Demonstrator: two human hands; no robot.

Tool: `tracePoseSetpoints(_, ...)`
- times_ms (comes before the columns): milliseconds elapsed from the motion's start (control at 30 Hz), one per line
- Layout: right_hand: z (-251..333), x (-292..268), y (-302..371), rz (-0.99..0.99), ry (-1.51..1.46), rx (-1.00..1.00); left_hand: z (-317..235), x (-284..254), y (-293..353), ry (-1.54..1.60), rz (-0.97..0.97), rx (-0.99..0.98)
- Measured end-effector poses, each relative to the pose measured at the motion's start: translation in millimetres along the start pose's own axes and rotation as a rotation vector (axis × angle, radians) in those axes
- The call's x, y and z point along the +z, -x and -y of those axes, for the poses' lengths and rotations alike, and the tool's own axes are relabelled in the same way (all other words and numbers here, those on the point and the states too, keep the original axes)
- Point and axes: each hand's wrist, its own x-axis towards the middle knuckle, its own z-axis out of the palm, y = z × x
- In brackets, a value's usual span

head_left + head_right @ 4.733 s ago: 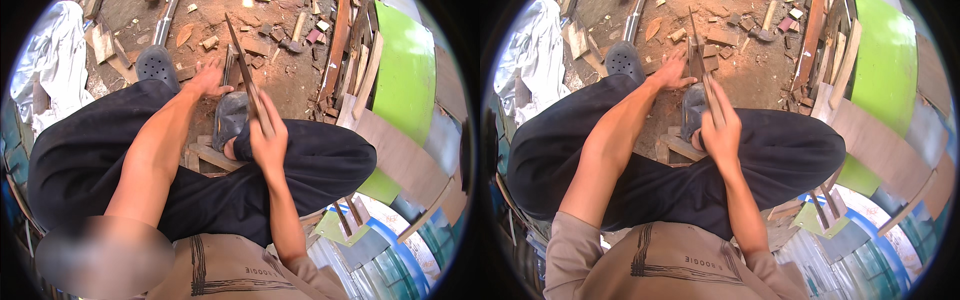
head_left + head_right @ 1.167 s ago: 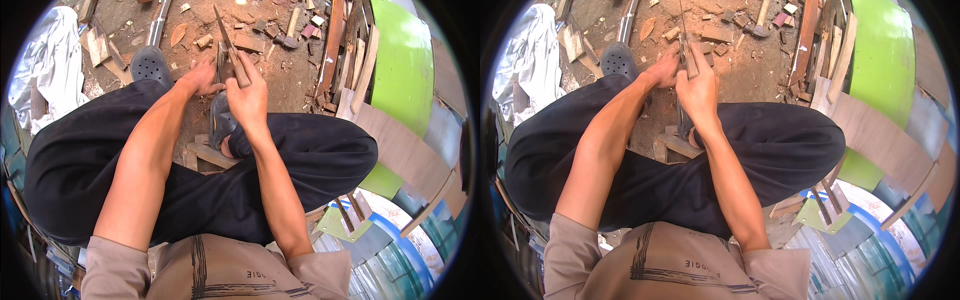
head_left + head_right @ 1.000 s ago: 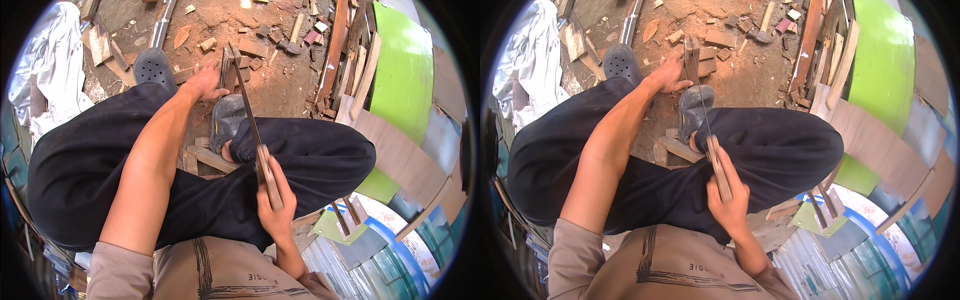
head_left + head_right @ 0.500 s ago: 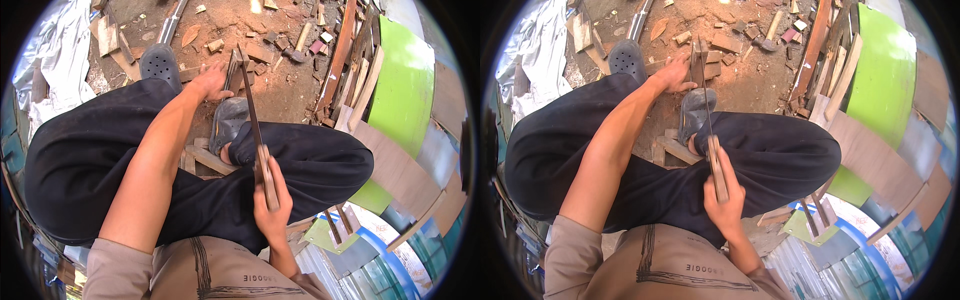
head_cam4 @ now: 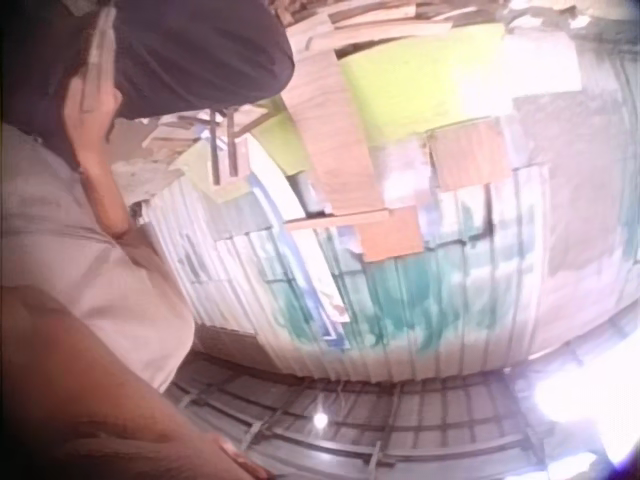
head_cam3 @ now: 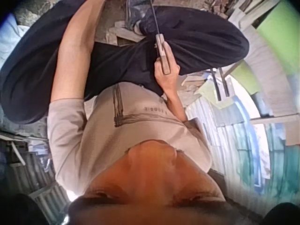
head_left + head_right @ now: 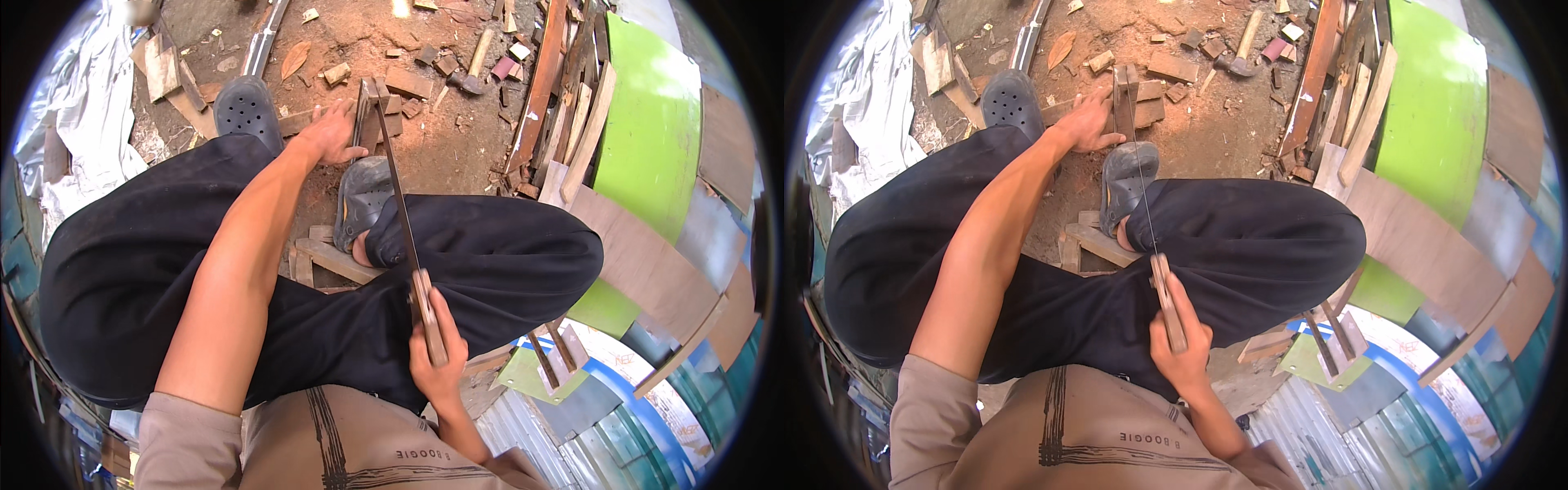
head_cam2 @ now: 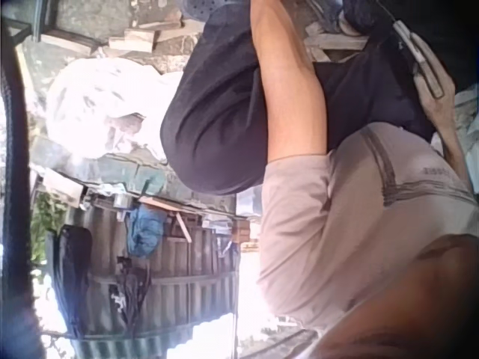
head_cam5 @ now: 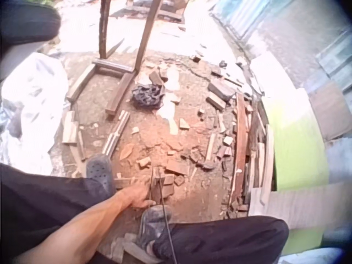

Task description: The person sits cross-legged on the ground and uses a metal file to sand a small piece of wood held between their feet. The person repeatedly files the wood piece, occasionally adjusting its position, while surrounded by wood scraps and tools.

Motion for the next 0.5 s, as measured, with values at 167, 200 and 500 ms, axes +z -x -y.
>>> tracePoseSetpoints(167,4,48,-90,-0.083,-0.022,-0.157,-1,-3,-1,-0.013,0.014,0.016)
tracePoseSetpoints(200,-18,68,-134,-0.149,0.003,-0.23,0,-3,-6,-0.009,0.016,0.042)
tracePoseSetpoints(500,19,0,-24,0.026,-0.09,0.123,6,3,-5,-0.036,0.007,0.014)
